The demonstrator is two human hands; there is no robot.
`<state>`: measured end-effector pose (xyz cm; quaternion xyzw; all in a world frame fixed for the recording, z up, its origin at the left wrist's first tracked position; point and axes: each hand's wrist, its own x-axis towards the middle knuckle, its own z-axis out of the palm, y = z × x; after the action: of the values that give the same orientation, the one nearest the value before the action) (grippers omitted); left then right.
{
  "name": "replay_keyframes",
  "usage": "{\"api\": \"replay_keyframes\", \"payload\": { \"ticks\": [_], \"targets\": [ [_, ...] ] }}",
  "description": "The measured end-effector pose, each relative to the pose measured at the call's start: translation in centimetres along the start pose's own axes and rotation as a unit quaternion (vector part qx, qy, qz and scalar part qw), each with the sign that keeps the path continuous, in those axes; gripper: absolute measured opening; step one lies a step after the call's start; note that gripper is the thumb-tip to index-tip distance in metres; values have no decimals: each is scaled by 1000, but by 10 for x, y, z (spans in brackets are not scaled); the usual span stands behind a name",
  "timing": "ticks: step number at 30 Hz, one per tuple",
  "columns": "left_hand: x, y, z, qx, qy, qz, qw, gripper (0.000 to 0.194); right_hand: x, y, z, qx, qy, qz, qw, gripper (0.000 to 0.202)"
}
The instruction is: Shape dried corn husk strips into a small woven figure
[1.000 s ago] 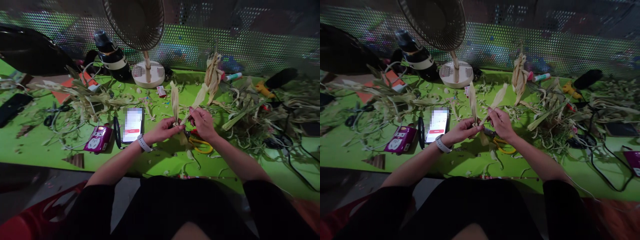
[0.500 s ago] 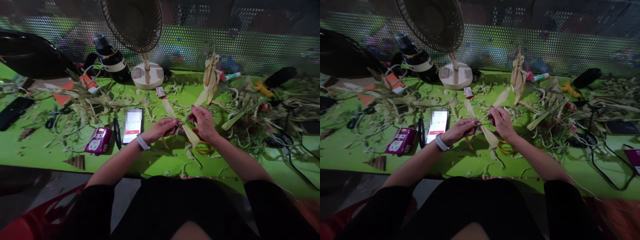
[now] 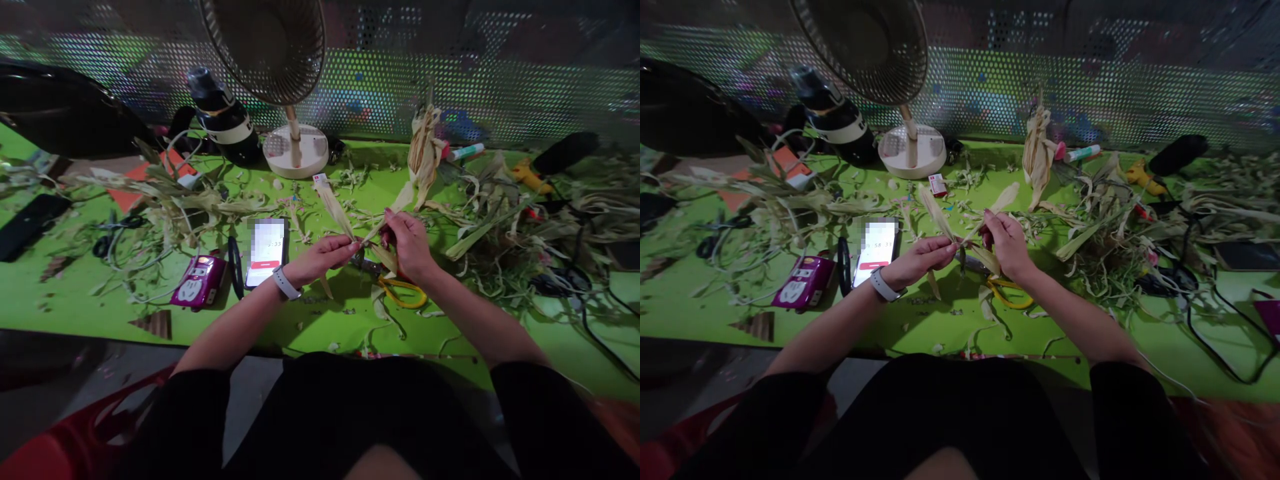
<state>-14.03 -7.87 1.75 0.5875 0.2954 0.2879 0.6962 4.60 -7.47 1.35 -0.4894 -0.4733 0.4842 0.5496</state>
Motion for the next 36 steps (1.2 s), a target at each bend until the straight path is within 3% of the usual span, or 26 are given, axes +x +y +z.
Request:
{"api": "replay_keyframes", "payload": {
  "ticks": [3,6,8,10,12,14,16,19,24,27,31,36],
  "targets": [
    [-2,5,-2,77,11,25,997,36,1,-9,-7,-49,-25,11,998,43],
    [-4,12,-1,167,1,42,985,34,3,-33,-22,-194,-92,-24,976,50],
    [-6,14,2,220,-18,34,975,35,1,-49,-28,-246,-14,-127,961,49],
    [-7,15,7,259,-30,24,965,37,-2,-57,-26,-265,-26,-153,952,35],
    [-7,13,13,280,-39,23,959,36,-6,-55,-18,-248,-130,-115,953,29],
    [-6,10,17,268,-50,31,962,34,-8,-46,-8,-165,-234,-30,957,32],
    [-4,8,17,231,-53,47,971,31,-10,-36,0,-63,-267,26,961,32],
    [-1,8,16,193,-37,63,978,31,-10,-26,5,36,-211,25,977,28],
    [0,9,18,150,-41,32,987,34,-11,-22,6,80,-115,48,989,33],
    [-1,7,19,73,-32,-6,997,37,-10,-22,7,86,-105,59,989,35],
    [-2,3,18,-87,-75,-76,990,51,-7,-21,6,72,-106,83,988,35],
    [-2,1,16,-174,-93,-79,977,42,-5,-20,5,87,-102,113,985,36]
  ]
}}
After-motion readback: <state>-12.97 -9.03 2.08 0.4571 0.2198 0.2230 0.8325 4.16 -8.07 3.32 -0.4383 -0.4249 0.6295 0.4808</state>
